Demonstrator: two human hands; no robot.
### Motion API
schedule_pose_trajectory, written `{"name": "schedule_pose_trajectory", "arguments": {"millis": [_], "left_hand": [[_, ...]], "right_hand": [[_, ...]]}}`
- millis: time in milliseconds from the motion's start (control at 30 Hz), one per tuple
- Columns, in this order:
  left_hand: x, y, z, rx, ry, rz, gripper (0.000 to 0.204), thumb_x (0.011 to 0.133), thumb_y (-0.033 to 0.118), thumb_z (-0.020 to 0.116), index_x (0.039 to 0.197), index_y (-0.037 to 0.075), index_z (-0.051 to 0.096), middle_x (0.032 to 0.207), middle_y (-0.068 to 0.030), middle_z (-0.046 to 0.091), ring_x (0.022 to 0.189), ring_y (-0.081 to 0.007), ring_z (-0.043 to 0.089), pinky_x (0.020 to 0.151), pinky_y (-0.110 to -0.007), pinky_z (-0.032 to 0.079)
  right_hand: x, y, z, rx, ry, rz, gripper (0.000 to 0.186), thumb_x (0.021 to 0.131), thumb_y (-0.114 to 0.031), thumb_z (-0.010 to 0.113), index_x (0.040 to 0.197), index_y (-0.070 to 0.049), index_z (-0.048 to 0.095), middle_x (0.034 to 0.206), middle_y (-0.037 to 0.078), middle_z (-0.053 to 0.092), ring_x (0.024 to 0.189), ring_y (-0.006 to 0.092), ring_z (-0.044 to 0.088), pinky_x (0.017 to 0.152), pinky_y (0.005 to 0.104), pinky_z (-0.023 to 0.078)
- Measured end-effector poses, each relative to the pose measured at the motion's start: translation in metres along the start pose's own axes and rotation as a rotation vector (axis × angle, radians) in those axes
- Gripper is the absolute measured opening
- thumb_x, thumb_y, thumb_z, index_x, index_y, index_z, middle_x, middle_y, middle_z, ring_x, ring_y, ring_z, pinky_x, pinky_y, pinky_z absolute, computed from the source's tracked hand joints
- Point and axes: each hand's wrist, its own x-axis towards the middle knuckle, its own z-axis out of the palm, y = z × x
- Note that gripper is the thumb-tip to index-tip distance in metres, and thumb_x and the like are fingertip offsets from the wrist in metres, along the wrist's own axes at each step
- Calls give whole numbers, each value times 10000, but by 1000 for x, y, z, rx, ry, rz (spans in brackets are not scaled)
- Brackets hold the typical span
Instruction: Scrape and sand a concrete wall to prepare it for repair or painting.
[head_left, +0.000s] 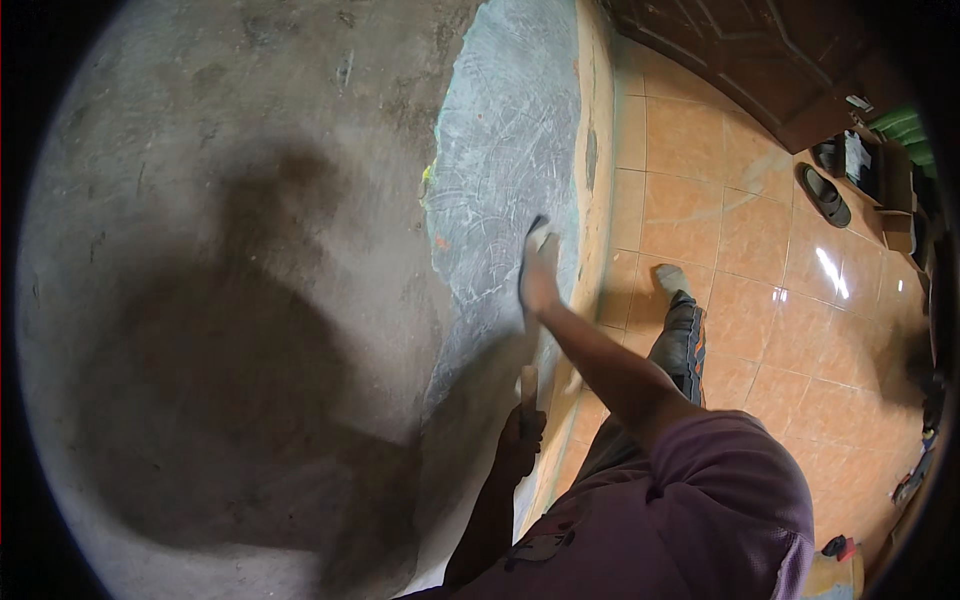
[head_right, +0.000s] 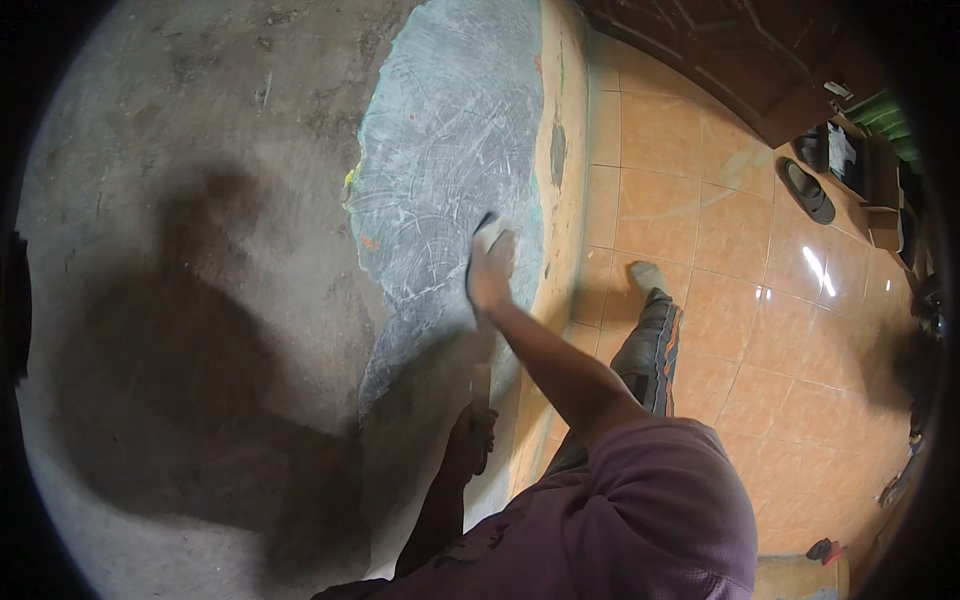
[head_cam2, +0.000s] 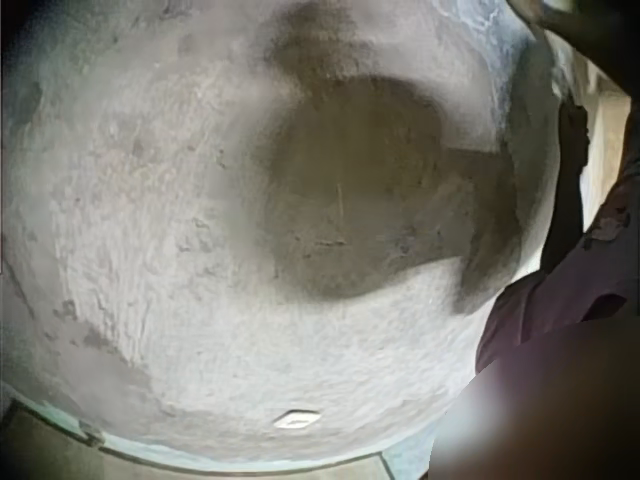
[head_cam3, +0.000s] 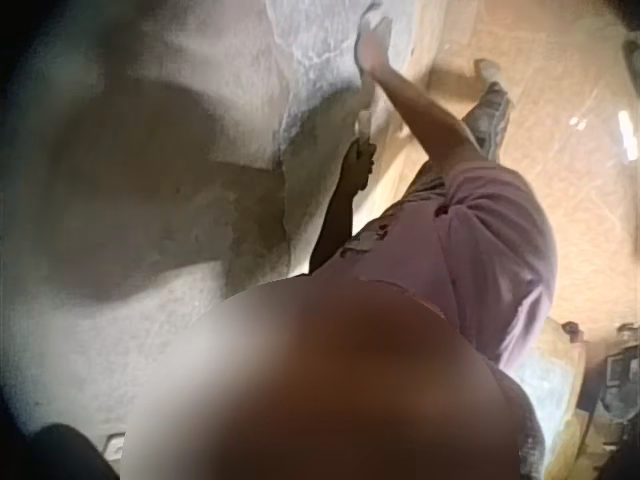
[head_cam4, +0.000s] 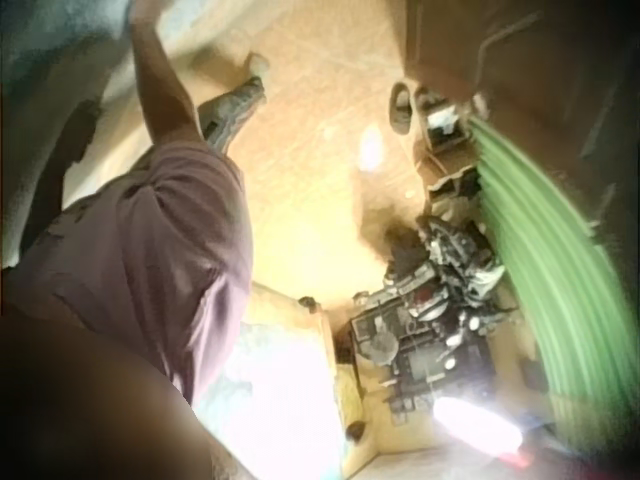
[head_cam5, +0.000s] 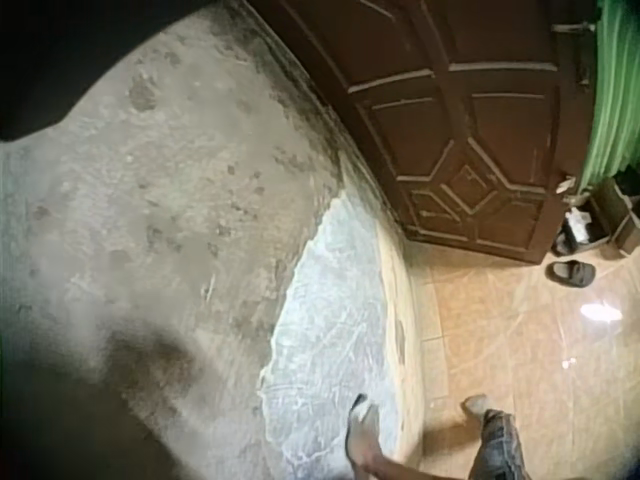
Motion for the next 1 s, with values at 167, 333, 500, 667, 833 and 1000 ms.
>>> {"name": "schedule_pose_trajectory", "arguments": {"millis": [167, 333, 500, 667, 833, 1000], "left_hand": [[-4, -5, 8, -22, 20, -52, 296, 962, 263, 567, 1152, 40, 529, 811, -10, 519, 643, -86, 490, 555, -271, 445], [-1, -13, 4, -74, -35, -51, 260, 956, 242, 569, 1126, 50, 531, 762, -6, 501, 601, -93, 483, 537, -265, 439], [9, -14, 5, -4, -32, -89, 245, 952, 236, 579, 1097, 46, 525, 730, -2, 489, 584, -94, 484, 524, -262, 434], [17, -20, 11, 21, -81, -58, 232, 950, 233, 582, 1078, 49, 522, 725, -4, 492, 572, -96, 484, 519, -266, 435], [28, -24, 7, -8, -18, -121, 218, 950, 217, 579, 1080, 52, 523, 731, -7, 499, 567, -100, 486, 521, -266, 437], [39, -4, 16, 2, -31, -105, 183, 949, 204, 582, 1038, 57, 519, 735, -6, 501, 565, -97, 483, 520, -265, 434]], "right_hand": [[-69, 35, -2, -151, -151, -359, 794, 1005, -372, 387, 1474, 134, -5, 1555, 346, -11, 1470, 439, -22, 1194, 474, 7], [27, 0, -17, 81, -4, 27, 762, 1009, -373, 398, 1468, 143, 77, 1566, 312, 80, 1477, 400, 53, 1201, 426, 57], [-58, 23, -13, -182, -215, -463, 863, 969, -401, 449, 1470, 144, 5, 1552, 353, -38, 1462, 466, -19, 1193, 476, -10], [39, 25, -28, 35, 39, 20, 854, 979, -415, 477, 1474, 136, 52, 1573, 309, 24, 1486, 378, 4, 1207, 395, 30], [-28, 11, -8, -129, -133, -479, 868, 979, -374, 479, 1472, 141, -16, 1560, 334, -1, 1472, 436, -20, 1196, 459, 2], [45, 79, -34, -65, -35, -160, 856, 987, -417, 441, 1482, 125, 0, 1581, 291, -1, 1485, 386, -20, 1203, 418, 0]]}}
